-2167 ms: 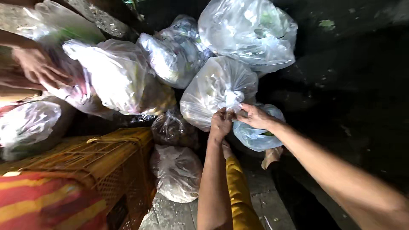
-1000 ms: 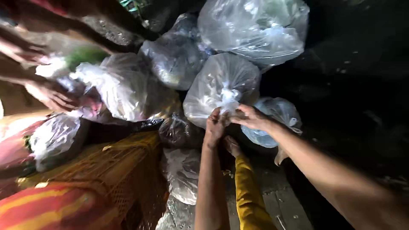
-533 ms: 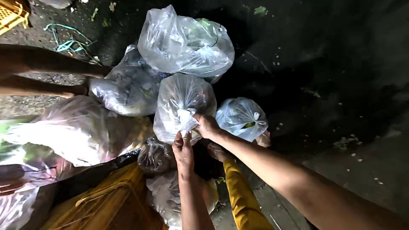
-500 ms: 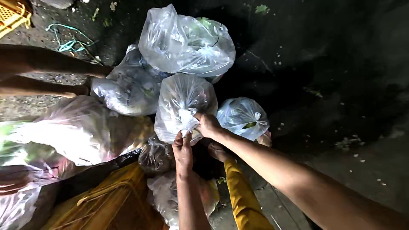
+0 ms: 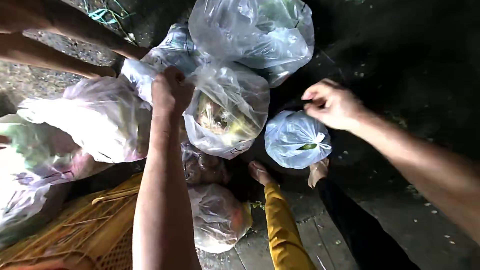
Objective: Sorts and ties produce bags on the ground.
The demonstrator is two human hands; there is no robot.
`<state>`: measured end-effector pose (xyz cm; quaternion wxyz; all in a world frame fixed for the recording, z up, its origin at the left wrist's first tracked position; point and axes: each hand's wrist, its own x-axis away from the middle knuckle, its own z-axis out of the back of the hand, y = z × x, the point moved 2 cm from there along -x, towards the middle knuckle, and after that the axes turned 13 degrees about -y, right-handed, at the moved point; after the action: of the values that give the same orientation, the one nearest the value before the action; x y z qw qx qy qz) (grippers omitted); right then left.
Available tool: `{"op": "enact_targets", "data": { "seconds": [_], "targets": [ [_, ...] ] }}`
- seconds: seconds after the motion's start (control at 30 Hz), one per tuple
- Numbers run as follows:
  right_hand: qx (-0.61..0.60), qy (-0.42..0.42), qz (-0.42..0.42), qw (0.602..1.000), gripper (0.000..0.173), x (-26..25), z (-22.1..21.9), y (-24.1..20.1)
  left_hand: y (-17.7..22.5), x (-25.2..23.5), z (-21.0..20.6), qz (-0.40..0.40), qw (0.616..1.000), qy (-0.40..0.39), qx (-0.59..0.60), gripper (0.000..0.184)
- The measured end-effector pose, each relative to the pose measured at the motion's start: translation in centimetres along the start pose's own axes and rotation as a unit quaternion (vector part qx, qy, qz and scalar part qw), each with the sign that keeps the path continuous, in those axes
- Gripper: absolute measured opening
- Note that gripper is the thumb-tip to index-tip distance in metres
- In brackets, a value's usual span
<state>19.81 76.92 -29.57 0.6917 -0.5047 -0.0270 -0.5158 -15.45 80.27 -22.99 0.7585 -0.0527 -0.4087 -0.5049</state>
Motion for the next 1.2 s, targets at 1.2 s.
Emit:
{"op": "enact_targets", "data": {
  "seconds": [1.2],
  "targets": [
    [0.141, -0.181, 0.076, 0.97, 0.053, -8.3, -9.5, -4.2, -14.4, 6.1, -21.6, 0.035, 0.993, -0.039, 0.108, 0.073]
  ]
}}
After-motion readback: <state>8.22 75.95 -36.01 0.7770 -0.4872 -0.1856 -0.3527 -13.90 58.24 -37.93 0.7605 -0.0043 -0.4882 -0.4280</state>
